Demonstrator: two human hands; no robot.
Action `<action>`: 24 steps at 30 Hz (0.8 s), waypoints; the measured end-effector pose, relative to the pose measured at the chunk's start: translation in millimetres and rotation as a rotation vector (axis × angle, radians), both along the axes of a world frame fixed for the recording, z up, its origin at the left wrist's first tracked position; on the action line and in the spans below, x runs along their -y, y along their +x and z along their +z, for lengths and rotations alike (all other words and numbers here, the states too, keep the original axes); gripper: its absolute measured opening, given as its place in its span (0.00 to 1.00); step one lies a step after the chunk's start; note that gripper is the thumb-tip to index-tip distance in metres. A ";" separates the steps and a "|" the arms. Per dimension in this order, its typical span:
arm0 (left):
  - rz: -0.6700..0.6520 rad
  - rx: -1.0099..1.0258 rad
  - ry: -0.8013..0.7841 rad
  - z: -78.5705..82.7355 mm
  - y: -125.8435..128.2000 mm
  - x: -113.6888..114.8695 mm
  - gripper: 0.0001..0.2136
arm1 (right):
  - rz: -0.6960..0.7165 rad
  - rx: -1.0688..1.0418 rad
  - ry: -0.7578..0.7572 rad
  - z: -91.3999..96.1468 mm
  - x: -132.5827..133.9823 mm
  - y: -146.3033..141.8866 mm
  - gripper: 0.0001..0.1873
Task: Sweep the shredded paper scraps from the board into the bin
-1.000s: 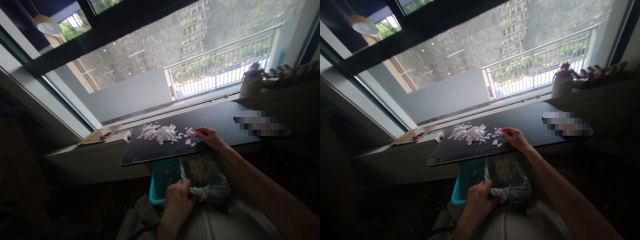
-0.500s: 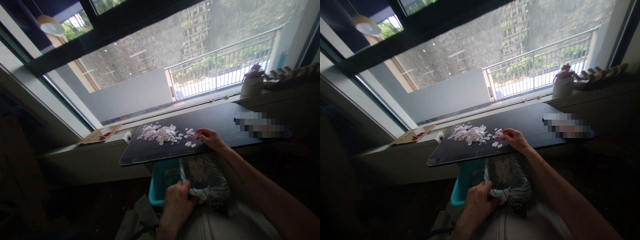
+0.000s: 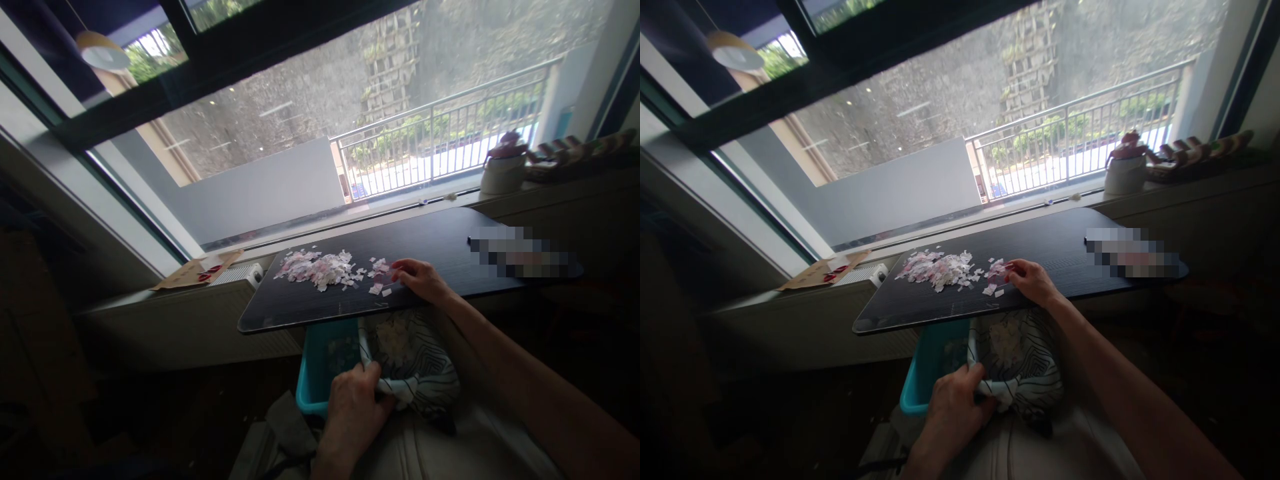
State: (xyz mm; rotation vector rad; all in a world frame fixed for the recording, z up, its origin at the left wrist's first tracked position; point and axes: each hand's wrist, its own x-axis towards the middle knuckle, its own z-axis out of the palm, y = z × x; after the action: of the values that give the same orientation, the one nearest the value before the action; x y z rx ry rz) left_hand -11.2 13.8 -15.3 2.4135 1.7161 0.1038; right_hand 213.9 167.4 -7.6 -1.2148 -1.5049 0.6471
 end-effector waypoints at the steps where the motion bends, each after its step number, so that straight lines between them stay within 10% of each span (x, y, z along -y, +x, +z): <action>1: 0.000 -0.004 -0.006 0.2 0.0 0.0 0.07 | 0.030 -0.003 -0.001 2.1 1.9 -0.8 0.13; 24: 0.023 -0.042 -0.060 6.6 1.8 -0.7 0.08 | -0.055 -0.034 -0.035 3.6 2.4 1.6 0.17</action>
State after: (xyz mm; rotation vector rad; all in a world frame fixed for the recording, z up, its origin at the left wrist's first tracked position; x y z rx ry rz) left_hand -9.4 14.5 -8.7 2.3700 1.7384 0.0047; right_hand 215.4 165.0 -4.0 -1.2611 -1.4321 0.6566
